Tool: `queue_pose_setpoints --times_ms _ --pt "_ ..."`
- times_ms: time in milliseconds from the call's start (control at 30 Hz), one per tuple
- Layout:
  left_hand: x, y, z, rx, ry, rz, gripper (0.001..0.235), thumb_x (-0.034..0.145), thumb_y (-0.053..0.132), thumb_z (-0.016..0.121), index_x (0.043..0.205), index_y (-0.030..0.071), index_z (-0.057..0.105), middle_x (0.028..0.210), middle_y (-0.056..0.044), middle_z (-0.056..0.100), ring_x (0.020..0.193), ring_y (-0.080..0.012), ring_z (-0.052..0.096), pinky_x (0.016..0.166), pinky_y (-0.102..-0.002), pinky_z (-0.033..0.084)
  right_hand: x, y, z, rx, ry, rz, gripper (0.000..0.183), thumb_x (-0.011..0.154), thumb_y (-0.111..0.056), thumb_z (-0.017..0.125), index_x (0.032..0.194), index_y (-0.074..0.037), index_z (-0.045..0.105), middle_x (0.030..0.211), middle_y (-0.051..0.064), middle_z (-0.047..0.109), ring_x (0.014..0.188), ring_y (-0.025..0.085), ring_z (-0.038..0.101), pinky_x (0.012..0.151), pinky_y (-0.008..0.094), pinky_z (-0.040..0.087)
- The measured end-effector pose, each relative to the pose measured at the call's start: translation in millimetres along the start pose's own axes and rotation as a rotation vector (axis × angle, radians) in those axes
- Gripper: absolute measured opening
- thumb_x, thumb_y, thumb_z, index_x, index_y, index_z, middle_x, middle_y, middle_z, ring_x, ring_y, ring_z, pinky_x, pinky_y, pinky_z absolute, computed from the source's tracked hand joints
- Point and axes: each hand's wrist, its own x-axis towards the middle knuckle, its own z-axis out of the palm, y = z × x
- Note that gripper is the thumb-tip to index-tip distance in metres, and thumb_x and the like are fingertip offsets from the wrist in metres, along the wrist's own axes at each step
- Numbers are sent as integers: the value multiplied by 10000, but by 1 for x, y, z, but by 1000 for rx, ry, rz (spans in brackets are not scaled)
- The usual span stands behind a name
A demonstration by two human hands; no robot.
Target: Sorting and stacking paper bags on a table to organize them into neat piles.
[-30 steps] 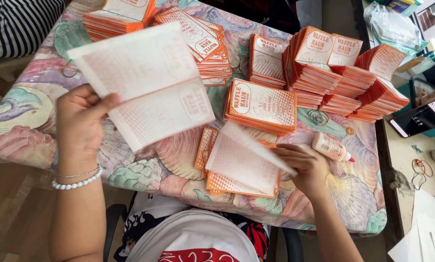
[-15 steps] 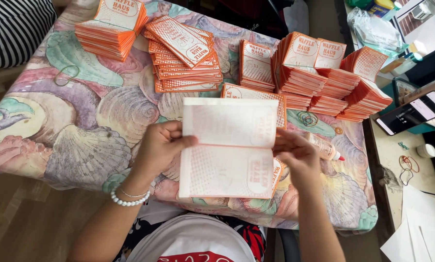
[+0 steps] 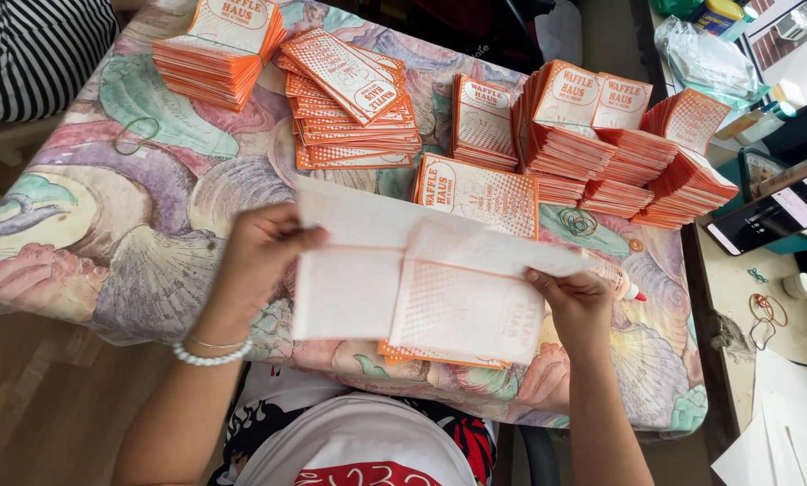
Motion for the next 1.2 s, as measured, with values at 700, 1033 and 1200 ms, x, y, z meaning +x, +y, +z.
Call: queue_pose_setpoints --times_ms 700,1033,1200 --pt "14 -22 50 1024 -563 517 517 761 -277 494 1042 63 761 1353 -221 617 1359 -423 483 1177 -497 395 -58 0 2 -250 -286 -9 559 998 -111 465 1554 -95 411 1537 105 540 1388 241 535 1042 370 460" --pt "212 -73 1 1504 -354 464 121 970 64 672 864 39 724 911 -116 753 915 -260 705 1148 -581 393 -61 4 11 162 -11 85 378 993 -24 536 1360 -24 625 1397 113 654 1291 207 625 1063 311 526" --pt "209 -83 -7 1551 -317 777 240 974 1 627 777 91 729 671 -41 677 610 -201 646 966 -461 520 -59 6 10 202 -49 53 383 971 9 533 1346 16 613 1425 155 624 1357 251 585 1124 343 507"
